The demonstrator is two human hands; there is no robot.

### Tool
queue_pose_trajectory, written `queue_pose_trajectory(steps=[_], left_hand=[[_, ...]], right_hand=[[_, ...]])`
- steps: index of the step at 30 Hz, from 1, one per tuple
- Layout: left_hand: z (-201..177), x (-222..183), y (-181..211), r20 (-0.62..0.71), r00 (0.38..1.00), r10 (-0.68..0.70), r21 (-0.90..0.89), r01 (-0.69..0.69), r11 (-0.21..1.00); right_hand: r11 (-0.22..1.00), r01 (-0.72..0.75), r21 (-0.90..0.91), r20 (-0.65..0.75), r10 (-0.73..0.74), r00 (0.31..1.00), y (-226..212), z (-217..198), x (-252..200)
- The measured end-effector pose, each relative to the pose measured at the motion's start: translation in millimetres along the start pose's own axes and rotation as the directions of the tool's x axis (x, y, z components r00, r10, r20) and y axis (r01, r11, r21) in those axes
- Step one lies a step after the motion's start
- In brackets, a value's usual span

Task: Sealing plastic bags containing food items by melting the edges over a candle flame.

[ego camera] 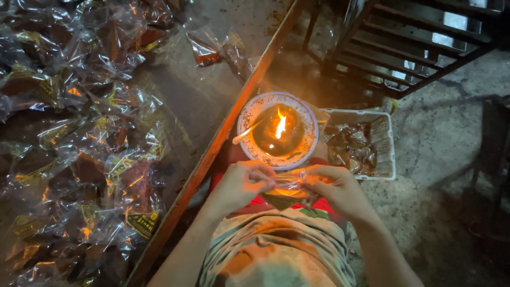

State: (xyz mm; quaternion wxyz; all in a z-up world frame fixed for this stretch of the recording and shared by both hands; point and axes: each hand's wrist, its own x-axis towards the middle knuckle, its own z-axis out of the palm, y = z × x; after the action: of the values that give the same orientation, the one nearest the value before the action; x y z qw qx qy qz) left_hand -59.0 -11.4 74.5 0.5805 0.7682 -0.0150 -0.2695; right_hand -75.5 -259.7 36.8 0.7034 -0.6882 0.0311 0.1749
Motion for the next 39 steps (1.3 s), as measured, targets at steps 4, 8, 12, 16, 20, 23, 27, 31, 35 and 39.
queue_pose_trajectory(steps=[4, 8, 12, 16, 20, 23, 27, 31, 35, 39], left_hand=[[-5.1, 1.5, -3.1, 0.022, 1.000, -0.002, 0.042, 0.001, 0.999], [-0.4, 4.2, -6.4, -0.039, 0.999, 0.020, 0.096, -0.017, 0.995], [12.3, 19.0, -33.4, -0.228, 0.966, 0.125, 0.211, -0.076, 0.975], [45.3, 33.9, -76.1, -0.304, 0.818, 0.489, 0.574, -0.252, 0.779], [64.9, 27.8, -64.1, -0.231, 0.527, 0.818, 0.709, -0.485, 0.512], [68.8, 31.3, -60.6, -0.309, 0.629, 0.713, 0.531, -0.508, 0.678], [66.7, 50.9, -63.1, -0.352, 0.928, 0.123, -0.083, -0.162, 0.983], [58.4, 68.7, -49.9, -0.384, 0.919, -0.095, -0.307, -0.030, 0.951], [50.8, 77.0, -57.0, -0.318, 0.927, -0.198, -0.476, 0.024, 0.879], [54.0, 75.8, -68.0, -0.277, 0.933, -0.231, -0.587, 0.027, 0.809]], right_hand=[[0.996, -0.003, 0.085, 0.040, -0.001, 0.999, 8.2, -8.8, 5.3], [0.949, 0.187, -0.255, 0.025, -0.186, 0.982, -17.9, 13.6, 2.9], [0.959, 0.211, -0.189, -0.189, -0.247, 0.950, 2.0, 14.6, 9.7], [0.983, 0.183, 0.033, -0.323, -0.162, 0.932, 20.7, 19.9, 10.4], [0.941, 0.233, 0.246, -0.421, -0.113, 0.900, 40.9, 28.5, 13.2], [0.946, 0.235, 0.224, -0.446, -0.115, 0.888, 15.4, 34.5, 9.0], [0.916, 0.397, 0.061, -0.534, -0.306, 0.788, -2.5, 24.3, 8.5], [0.877, 0.480, 0.010, -0.554, -0.395, 0.733, 9.8, 4.0, 10.0], [0.914, 0.405, -0.020, -0.558, -0.346, 0.754, 2.1, 11.1, 3.2], [0.934, 0.355, -0.028, -0.551, -0.311, 0.774, 12.7, 14.5, 2.0]])
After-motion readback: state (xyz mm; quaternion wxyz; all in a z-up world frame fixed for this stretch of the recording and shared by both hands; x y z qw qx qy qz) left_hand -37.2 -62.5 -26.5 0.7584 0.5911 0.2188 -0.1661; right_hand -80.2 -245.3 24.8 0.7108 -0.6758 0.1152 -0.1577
